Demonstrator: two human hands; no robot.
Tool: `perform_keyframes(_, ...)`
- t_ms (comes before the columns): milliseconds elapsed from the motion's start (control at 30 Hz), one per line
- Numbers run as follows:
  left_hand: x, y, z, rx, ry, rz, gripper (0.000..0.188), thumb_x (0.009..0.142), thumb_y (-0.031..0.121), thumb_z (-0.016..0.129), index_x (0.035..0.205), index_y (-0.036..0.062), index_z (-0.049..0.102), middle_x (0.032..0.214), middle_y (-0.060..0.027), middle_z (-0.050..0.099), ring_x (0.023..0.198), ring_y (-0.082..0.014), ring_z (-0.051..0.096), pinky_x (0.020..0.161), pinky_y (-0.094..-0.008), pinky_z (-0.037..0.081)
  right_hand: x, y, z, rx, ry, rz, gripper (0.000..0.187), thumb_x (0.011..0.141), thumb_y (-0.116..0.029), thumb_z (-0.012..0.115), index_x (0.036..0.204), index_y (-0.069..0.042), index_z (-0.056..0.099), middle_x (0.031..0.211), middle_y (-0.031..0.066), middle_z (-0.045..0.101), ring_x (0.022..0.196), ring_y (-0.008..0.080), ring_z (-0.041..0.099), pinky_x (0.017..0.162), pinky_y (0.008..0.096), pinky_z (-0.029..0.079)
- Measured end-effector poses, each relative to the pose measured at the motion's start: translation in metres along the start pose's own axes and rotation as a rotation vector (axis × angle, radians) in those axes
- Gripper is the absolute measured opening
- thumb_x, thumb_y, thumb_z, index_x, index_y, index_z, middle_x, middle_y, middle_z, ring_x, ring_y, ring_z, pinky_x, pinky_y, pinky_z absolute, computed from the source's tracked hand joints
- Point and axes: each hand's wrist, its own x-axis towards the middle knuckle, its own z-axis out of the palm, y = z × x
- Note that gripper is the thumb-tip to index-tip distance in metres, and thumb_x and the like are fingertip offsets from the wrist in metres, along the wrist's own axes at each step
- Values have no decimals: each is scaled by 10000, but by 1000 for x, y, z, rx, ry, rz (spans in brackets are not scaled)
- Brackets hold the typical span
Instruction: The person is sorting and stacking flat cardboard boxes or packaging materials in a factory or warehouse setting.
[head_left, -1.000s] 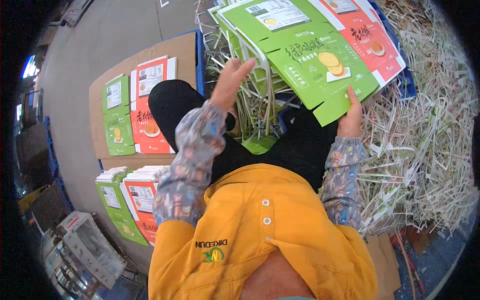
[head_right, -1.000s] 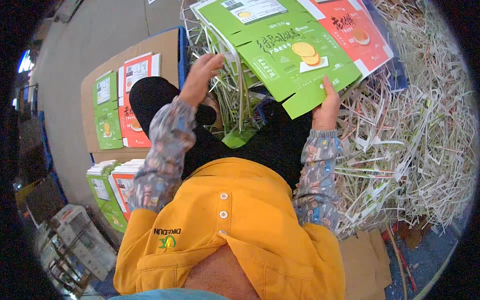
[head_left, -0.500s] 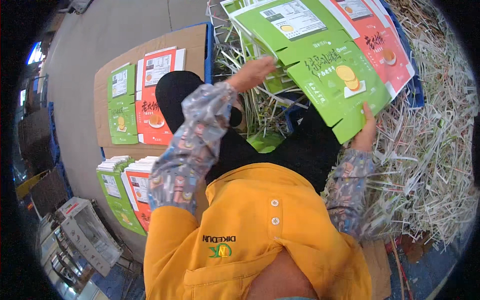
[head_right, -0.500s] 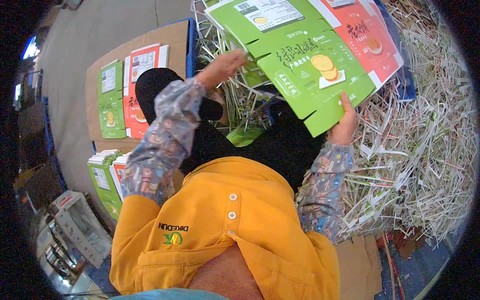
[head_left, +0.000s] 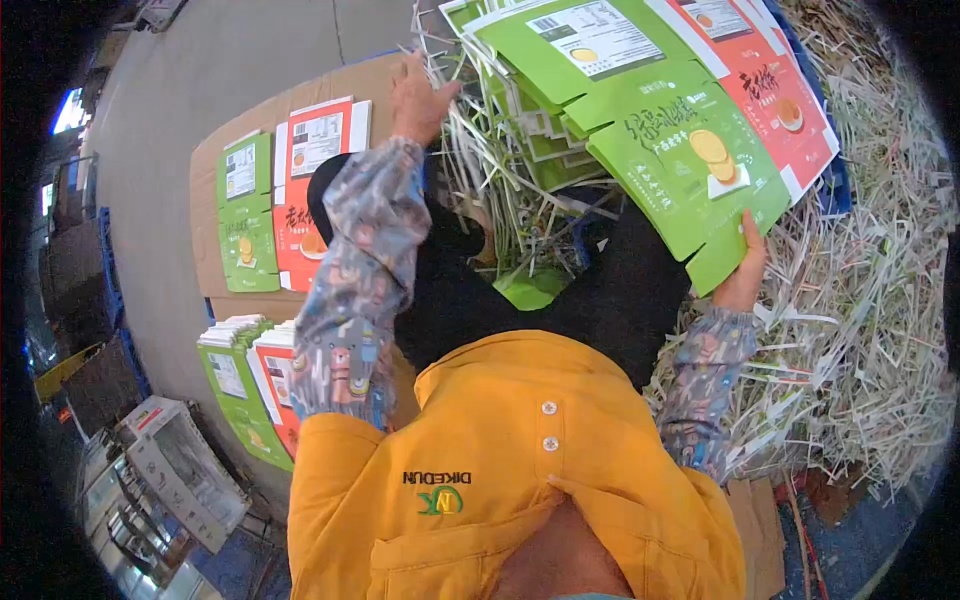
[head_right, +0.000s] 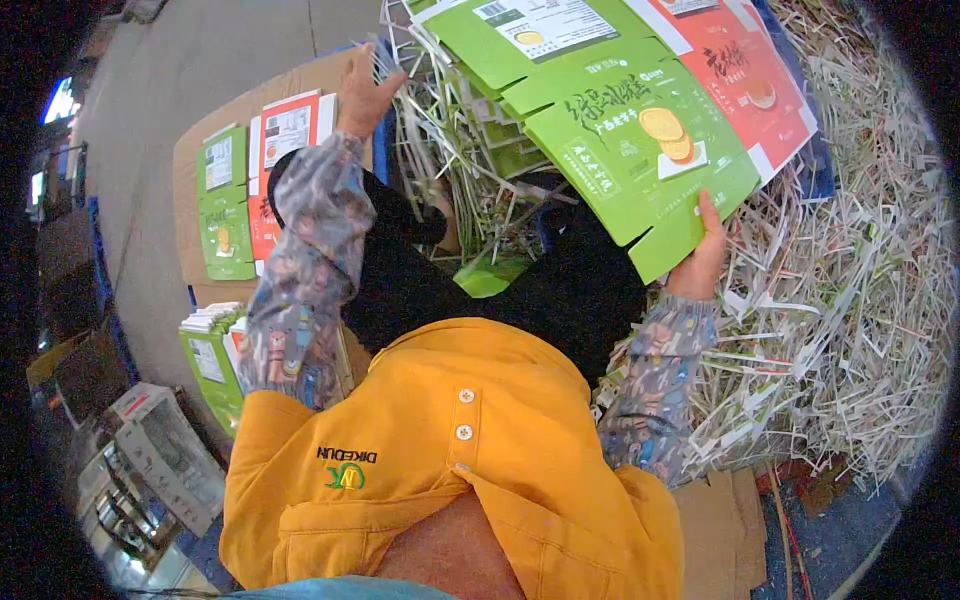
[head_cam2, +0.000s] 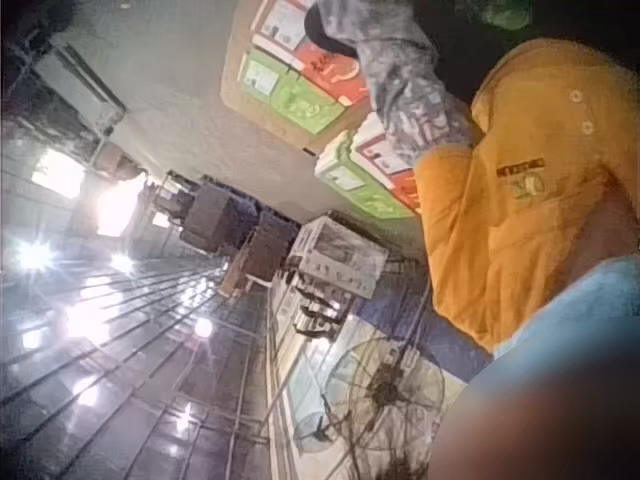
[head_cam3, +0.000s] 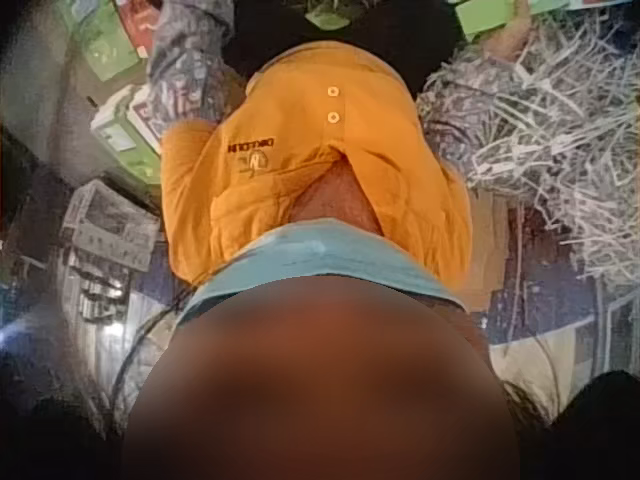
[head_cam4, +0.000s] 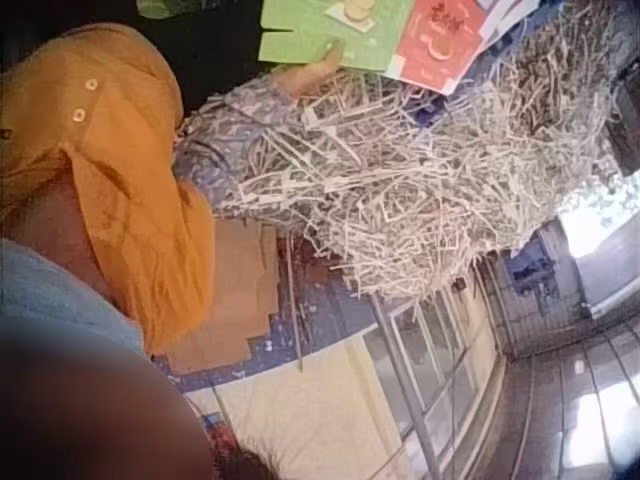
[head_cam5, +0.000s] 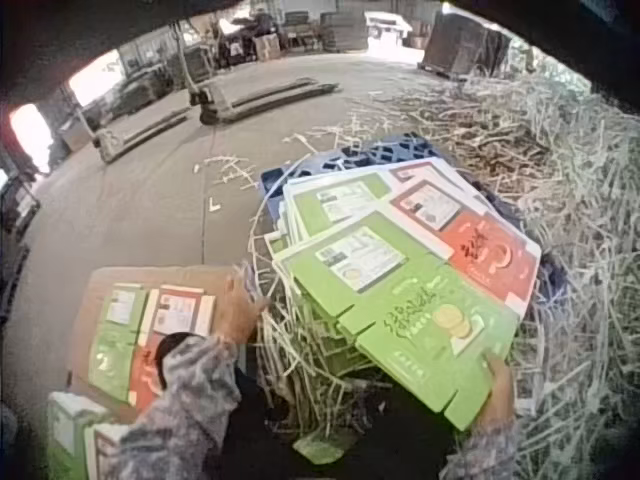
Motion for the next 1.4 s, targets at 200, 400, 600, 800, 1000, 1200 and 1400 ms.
perform_keyframes(200,-18,80,5,-1272,-496,-738,382,779,387,555,947,46,517,810,-76,559,704,-155,525,605,-302,413,1,11,0,43,-28,-34,390,836,-185,497,1161,10,405,1086,114,520,940,210,539,803,320,446)
perform_keyframes(400,6,87,27,-1681,-221,-1072,500,789,465,513,1074,62,432,912,-57,504,832,-177,480,721,-327,414,-7,13,-3,43,-25,7,411,831,-196,505,1177,-2,398,1097,109,519,933,220,545,792,320,453)
perform_keyframes(600,32,47,48,-1981,-306,-1056,434,759,463,538,1062,153,514,949,-24,575,834,-193,550,686,-421,437,-18,13,-10,-62,13,-10,407,839,-188,488,1178,15,392,1088,110,518,936,202,538,797,307,443)
perform_keyframes(800,29,39,79,-1681,-84,-1024,307,762,146,591,953,-80,512,879,-134,585,728,-250,586,586,-343,476,-22,22,-40,-444,-18,-186,351,846,-172,471,1122,40,435,1039,90,526,909,157,525,773,290,439)
perform_keyframes(1000,28,29,65,-1367,11,-777,207,739,114,611,860,-53,595,768,-92,610,635,-145,553,568,-264,431,-27,24,-40,-507,4,-227,330,840,-159,483,1105,35,445,1044,83,509,901,158,515,768,278,431)
perform_keyframes(1200,52,12,30,-893,-150,-592,231,738,179,606,787,-47,601,645,-70,591,570,-133,542,530,-246,417,-33,18,-48,-321,104,-261,332,810,-139,502,1092,28,453,1006,88,524,889,186,526,753,309,445)
perform_keyframes(1400,134,-50,27,-596,-217,-283,238,698,207,605,784,-13,582,670,-106,579,596,-218,553,579,-331,442,-24,16,-104,-67,45,50,426,828,-261,468,1157,-1,396,1049,113,509,914,213,531,770,324,455)
